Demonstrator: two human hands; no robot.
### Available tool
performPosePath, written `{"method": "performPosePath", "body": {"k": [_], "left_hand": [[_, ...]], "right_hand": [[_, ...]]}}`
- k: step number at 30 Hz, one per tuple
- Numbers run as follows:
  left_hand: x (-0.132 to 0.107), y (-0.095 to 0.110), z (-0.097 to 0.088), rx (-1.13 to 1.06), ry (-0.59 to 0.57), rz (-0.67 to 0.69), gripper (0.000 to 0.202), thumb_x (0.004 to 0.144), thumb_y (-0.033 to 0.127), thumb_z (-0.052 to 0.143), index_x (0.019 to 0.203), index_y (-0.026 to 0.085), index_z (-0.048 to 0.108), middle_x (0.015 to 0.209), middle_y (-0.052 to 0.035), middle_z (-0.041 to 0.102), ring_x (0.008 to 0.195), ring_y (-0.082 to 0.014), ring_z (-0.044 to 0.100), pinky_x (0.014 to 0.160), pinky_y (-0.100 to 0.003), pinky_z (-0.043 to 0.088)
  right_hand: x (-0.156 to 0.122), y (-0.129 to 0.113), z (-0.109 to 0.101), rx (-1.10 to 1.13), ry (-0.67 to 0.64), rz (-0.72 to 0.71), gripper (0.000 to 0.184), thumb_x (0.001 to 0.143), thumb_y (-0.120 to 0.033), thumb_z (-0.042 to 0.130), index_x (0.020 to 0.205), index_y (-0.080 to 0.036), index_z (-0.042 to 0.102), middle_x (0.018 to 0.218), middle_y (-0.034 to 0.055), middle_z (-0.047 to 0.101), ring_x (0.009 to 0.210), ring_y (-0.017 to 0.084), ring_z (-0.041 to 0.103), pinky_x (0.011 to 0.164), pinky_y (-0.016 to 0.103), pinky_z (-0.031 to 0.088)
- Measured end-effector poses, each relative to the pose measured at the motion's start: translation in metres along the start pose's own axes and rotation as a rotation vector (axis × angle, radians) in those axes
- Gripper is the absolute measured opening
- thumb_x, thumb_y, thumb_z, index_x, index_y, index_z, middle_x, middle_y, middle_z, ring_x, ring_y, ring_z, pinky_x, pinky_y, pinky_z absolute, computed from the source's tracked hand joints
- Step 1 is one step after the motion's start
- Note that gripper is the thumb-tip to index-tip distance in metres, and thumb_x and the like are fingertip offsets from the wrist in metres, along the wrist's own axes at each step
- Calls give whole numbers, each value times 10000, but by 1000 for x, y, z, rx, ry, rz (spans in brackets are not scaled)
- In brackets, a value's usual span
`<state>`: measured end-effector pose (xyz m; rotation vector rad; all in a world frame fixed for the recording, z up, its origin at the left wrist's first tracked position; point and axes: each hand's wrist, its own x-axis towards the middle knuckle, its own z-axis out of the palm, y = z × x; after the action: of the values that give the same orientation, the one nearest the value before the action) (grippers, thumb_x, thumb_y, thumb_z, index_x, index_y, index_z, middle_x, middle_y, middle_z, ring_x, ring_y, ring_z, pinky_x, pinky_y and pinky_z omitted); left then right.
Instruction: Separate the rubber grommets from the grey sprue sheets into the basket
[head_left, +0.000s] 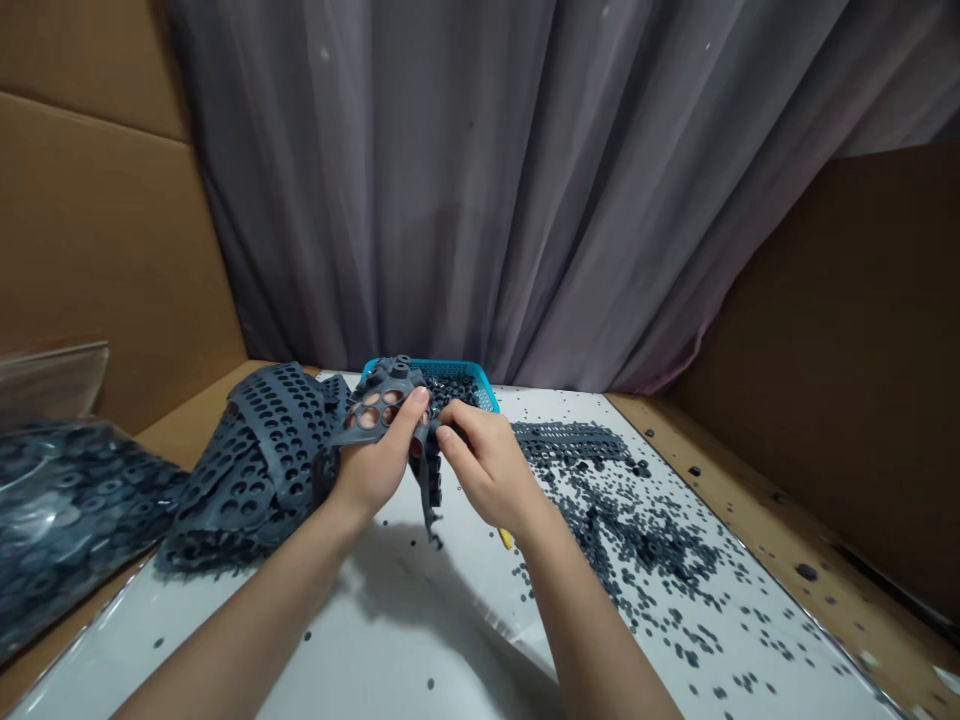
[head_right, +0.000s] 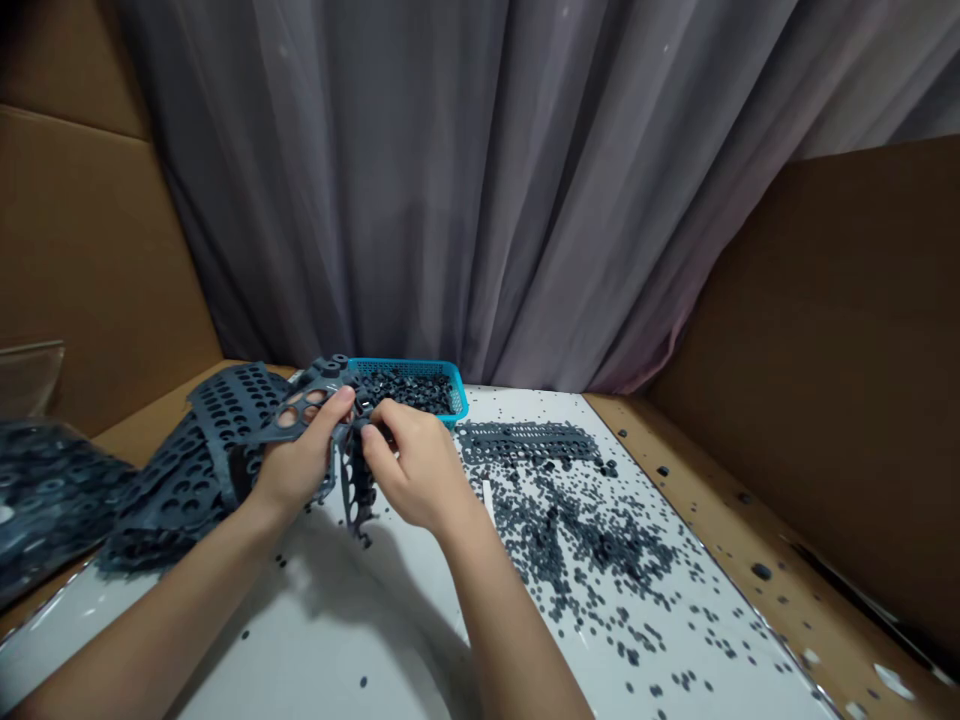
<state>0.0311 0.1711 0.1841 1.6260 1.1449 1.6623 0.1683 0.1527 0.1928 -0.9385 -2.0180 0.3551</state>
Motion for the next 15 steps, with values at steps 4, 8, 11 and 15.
{"method": "performPosePath", "body": {"k": [4, 8, 11, 15], "left_hand": [[0, 1, 1, 133, 29, 60, 288, 831, 351, 498, 598, 191, 554, 602, 18, 574, 632, -149, 533, 654, -263, 398], [1, 3, -3, 111, -101, 106, 332, 841, 370, 478, 558, 201, 516, 578, 18, 551, 600, -147, 513, 621, -264, 379], [3, 7, -9, 193, -227, 95, 381, 798, 410, 545, 497, 198, 447, 521, 27, 508, 548, -138, 484, 567, -260, 346], [1, 12, -9, 92, -279, -114, 354, 784, 438, 561, 541, 191, 488, 489, 36, 496, 466, -118, 463, 484, -244, 333]], "right_hand": [[0, -2, 2, -92, -55, 4, 196, 896, -277, 421, 722, -189, 413, 659, -20, 457, 596, 120, 408, 566, 243, 291], [2, 0, 6, -89, -76, 4, 168, 891, -232, 414, 728, -189, 411, 675, -9, 480, 604, 124, 416, 561, 242, 296], [2, 0, 6, -28, -110, -16, 172, 890, -180, 387, 724, -184, 432, 678, -6, 495, 606, 121, 421, 573, 242, 305], [1, -4, 3, 237, -123, -30, 203, 904, -192, 376, 734, -173, 484, 706, -3, 509, 637, 114, 441, 609, 238, 336]]}}
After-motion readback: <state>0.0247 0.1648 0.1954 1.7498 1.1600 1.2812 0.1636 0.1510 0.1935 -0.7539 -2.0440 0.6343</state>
